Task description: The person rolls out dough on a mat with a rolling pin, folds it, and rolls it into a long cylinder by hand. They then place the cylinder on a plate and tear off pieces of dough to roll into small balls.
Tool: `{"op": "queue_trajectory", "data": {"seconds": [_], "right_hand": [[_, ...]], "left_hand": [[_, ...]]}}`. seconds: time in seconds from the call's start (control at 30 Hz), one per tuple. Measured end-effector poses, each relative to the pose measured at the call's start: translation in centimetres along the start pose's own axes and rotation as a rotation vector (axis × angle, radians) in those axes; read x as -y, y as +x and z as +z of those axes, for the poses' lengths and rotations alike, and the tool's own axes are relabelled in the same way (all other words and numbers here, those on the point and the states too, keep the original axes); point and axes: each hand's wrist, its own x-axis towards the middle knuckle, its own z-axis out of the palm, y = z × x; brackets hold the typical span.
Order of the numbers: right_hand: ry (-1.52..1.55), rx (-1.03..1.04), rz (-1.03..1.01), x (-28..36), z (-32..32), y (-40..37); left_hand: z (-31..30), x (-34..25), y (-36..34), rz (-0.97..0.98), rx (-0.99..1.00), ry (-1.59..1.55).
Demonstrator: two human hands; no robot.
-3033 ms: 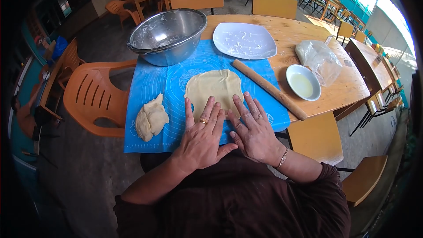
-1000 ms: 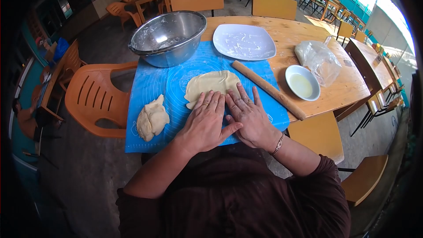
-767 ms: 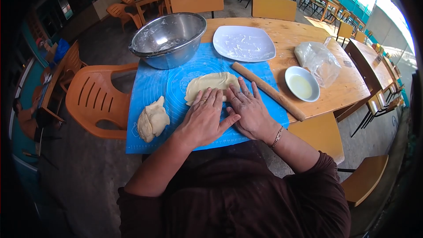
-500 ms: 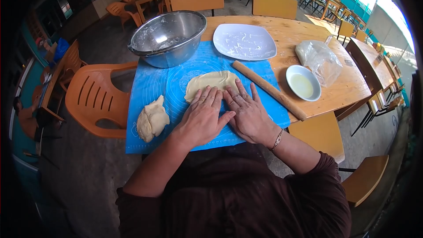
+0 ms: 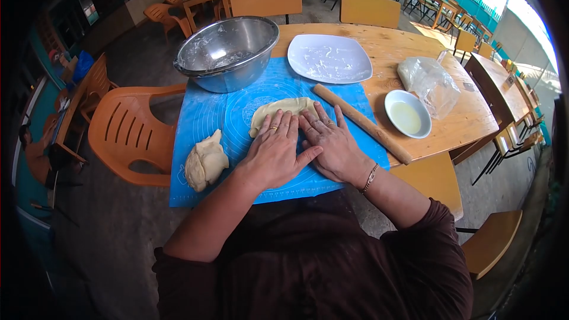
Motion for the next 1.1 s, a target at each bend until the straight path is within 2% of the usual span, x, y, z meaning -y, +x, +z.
{"op": "queue_trajectory", "data": {"seconds": [0.2,0.37,0.67,0.73,0.87,1.1], "right_hand": [[0.007,-0.019,0.033,-0.5,-0.2,0.6],[0.0,0.001,-0.019,1.0,-1.5,-1.2],[0.01,-0.021,0.04,-1.2,0.1,1.1],[0.02,-0.028,0.04,-0.9,-0.5,1.0],[-0.016,-0.031,-0.003,0.3,-1.2,-0.3],[-0.072,-0.022,0.025,-1.8,0.3,2.1]], "left_hand": [[-0.7,0.1,0.9,-0.08,0.048,-0.008],[-1.3,-1.5,-1.4,0.023,0.081,0.02],[-0.5,1.1,1.7,-0.057,0.05,-0.023],[-0.5,0.7,0.9,-0.031,-0.001,0.002],[-0.9,-0.6,-0.7,0.034,0.032,0.016],[-0.7,1.5,2.7,-0.049,0.026,-0.005]]}}
